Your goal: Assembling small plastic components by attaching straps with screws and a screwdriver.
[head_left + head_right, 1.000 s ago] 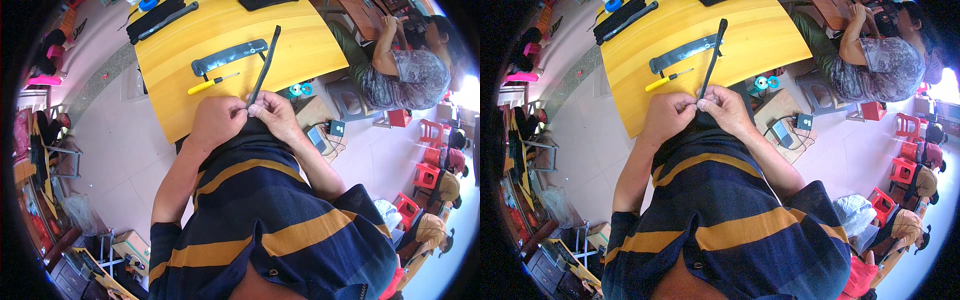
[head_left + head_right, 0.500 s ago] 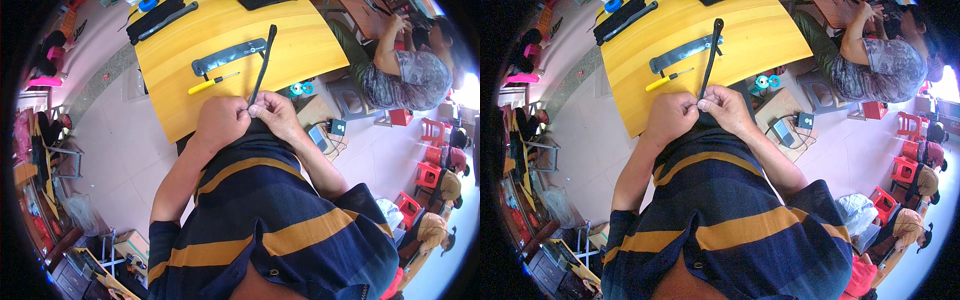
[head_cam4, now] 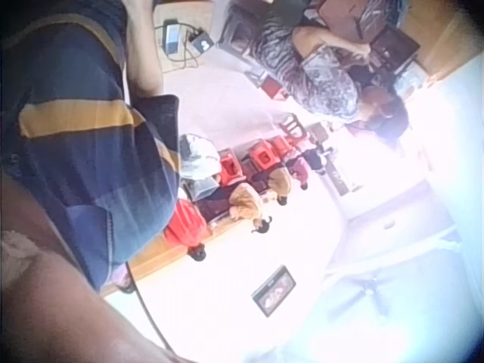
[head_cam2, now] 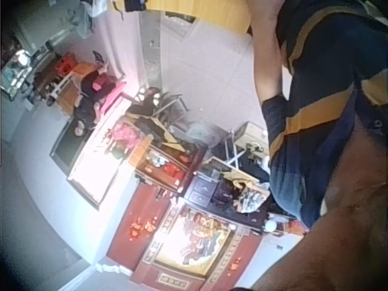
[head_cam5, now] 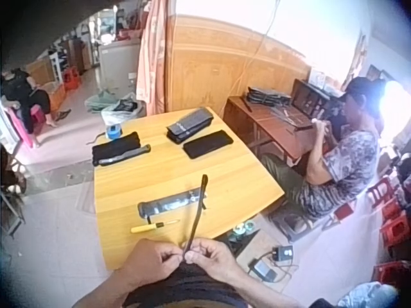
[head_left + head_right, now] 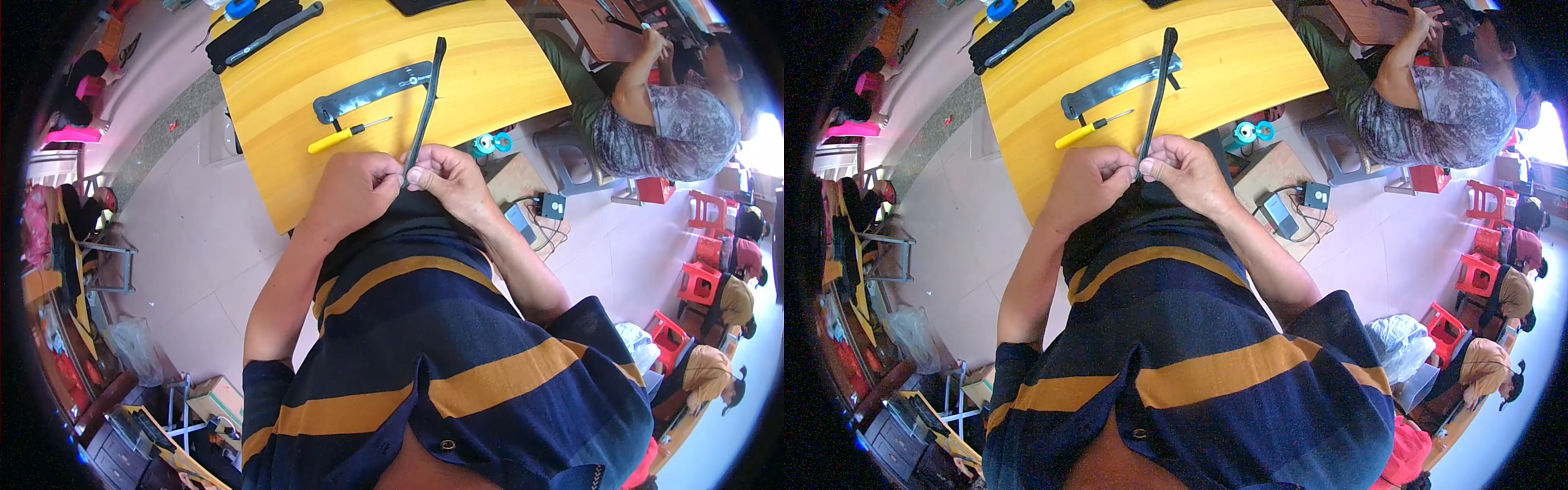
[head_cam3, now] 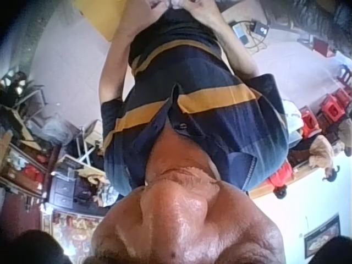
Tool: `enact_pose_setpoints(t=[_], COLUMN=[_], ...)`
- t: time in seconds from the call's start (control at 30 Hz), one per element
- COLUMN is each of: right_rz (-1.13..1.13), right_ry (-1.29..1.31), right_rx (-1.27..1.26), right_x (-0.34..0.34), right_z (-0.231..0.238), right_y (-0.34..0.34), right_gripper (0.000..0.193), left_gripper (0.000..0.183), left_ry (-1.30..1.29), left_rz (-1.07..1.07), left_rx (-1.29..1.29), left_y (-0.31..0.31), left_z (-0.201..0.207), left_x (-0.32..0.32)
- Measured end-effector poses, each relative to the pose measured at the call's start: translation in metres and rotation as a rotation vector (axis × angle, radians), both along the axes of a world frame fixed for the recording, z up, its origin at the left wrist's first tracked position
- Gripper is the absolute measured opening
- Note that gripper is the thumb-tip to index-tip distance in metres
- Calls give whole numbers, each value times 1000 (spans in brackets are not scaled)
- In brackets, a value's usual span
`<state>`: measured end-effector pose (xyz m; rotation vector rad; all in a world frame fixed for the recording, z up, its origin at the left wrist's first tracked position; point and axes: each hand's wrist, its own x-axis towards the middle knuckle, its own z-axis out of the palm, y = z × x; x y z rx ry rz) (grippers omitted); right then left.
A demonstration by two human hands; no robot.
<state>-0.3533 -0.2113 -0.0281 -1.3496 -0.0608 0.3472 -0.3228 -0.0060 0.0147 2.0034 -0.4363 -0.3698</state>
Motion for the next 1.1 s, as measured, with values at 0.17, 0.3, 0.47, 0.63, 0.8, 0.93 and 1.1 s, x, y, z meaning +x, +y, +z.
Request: enact_pose_setpoints(t=[0.17, 0.3, 0.47, 0.63, 0.8, 0.93, 1.1], right_rz=[24, 23, 29, 30, 35, 35, 38], right_ry=[21, 43, 60, 54, 55, 48, 40], right_rx=[25, 52, 75, 73, 68, 50, 24], right_x=[0, 0, 2, 1, 1, 2, 2], right_z=[-2, -2, -3, -5, -7, -6, -4], right_y=[-1, 0, 1, 1, 0, 1, 1], right_gripper=[24, 23, 21, 21, 20, 19, 17], left_gripper=[12, 9, 9, 12, 12, 8, 11], left_ry=[25, 13, 7, 58, 56, 42, -38], left_rz=[-6, -44, -48, -14, -12, -39, 31], left_rx=[-24, 4, 7, -45, -40, -13, 30], left_y=[3, 5, 6, 5, 5, 6, -1], left_z=[-4, -4, -6, -4, -8, -9, -1], left_x=[1, 2, 2, 1, 2, 2, -3])
